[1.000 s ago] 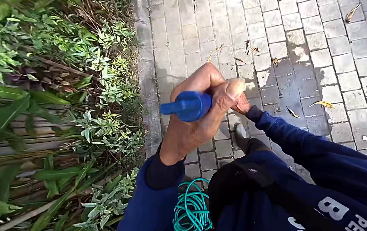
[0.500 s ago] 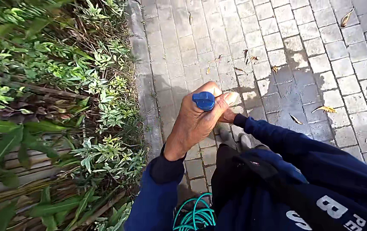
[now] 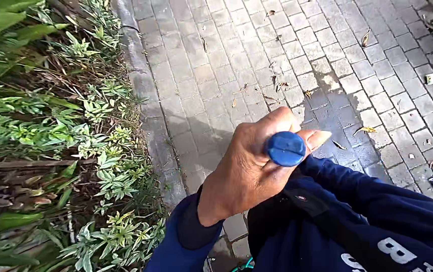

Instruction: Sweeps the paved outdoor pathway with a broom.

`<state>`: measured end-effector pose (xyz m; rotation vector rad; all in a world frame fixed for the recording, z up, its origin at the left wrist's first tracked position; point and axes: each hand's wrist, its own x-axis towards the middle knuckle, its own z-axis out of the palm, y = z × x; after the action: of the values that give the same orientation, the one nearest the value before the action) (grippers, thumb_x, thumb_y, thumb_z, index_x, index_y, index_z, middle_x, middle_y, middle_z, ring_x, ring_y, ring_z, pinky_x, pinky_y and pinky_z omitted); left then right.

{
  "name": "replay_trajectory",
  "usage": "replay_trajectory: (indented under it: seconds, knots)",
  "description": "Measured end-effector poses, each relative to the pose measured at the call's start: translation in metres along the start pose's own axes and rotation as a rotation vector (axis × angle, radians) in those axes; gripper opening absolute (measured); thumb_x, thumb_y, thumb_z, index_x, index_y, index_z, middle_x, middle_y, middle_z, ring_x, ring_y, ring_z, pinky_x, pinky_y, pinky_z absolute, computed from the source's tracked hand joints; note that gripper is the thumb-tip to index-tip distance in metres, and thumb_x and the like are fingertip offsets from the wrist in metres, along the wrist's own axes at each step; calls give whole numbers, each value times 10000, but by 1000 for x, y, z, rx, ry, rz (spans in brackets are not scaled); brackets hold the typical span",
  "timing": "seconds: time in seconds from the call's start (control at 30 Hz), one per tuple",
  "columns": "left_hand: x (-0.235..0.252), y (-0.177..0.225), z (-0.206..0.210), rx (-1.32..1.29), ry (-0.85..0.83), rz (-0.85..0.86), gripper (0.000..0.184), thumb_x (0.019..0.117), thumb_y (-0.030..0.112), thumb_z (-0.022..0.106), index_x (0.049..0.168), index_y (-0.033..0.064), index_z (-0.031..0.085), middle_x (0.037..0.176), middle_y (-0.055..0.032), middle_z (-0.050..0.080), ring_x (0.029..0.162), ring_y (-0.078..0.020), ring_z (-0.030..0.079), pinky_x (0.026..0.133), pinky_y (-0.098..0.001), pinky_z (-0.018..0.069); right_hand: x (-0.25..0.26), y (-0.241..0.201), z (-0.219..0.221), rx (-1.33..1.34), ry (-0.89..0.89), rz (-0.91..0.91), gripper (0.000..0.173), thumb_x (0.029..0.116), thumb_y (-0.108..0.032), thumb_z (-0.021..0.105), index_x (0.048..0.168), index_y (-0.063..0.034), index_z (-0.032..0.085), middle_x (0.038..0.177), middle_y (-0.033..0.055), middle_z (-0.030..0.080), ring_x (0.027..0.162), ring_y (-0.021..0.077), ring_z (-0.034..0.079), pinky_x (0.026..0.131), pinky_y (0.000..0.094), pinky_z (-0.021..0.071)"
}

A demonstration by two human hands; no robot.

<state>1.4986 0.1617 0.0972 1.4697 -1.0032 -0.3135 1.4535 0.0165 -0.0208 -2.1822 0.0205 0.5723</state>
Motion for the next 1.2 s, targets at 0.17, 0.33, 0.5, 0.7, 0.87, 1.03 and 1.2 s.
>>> replay_trajectory:
  seconds: [0.17, 0.33, 0.5, 0.7, 0.87, 1.03, 1.2]
  knots:
    - [48, -55, 25, -64, -16, -63, 167, 979, 81, 670, 840, 56, 581, 699, 17, 536, 595, -20, 504, 538, -157, 435, 44, 91, -33, -135, -87, 153, 405, 1077, -296, 523, 1358, -26, 636, 1357, 201, 648, 1293, 348, 592, 1121, 523, 404]
    - [114, -91, 36, -61, -25, -19, 161, 994, 67, 646, 851, 50, 575, 741, -12, 533, 616, -53, 491, 542, -174, 420, 86, 142, -112, -84, 132, 253, 357, 1027, -208, 575, 1346, -70, 655, 1311, 220, 667, 1242, 406, 618, 1058, 614, 438]
    - [176, -70, 27, -97, -130, -21, 134, 1016, 107, 597, 889, 72, 572, 749, 12, 558, 668, -53, 552, 609, -212, 496, 85, 143, -134, -18, 345, 87, 275, 970, -229, 683, 1131, -9, 717, 1071, 222, 730, 1042, 396, 697, 914, 594, 522]
    - [238, -90, 62, -50, -187, -26, 130, 963, 52, 679, 870, 15, 596, 740, -18, 583, 674, -24, 567, 616, -157, 491, 42, 87, -230, 88, 21, 111, 240, 1014, 5, 558, 1160, 162, 665, 1161, 337, 676, 1125, 427, 636, 1038, 461, 440]
    - [261, -152, 76, -80, -207, -3, 186, 962, 56, 685, 810, 33, 580, 746, -41, 556, 695, -101, 558, 643, -245, 496, 175, 281, -203, -195, 421, 27, 242, 973, -288, 676, 1152, -142, 749, 1029, 143, 761, 941, 347, 731, 812, 612, 559]
    - [261, -166, 19, -29, -379, 220, 241, 1012, 141, 641, 812, 6, 628, 731, -88, 602, 749, -192, 605, 808, -353, 501, 223, 261, -230, -136, 654, 83, 274, 965, -300, 709, 1158, -109, 747, 1200, 125, 736, 1073, 339, 719, 913, 611, 548]
    - [285, -134, -68, -52, -431, 271, 197, 994, 161, 655, 871, 7, 654, 709, -75, 610, 692, -180, 613, 661, -330, 492, 253, 181, -189, -80, 629, -71, 227, 931, -309, 751, 1045, -114, 764, 1075, 82, 758, 991, 253, 733, 869, 521, 586]
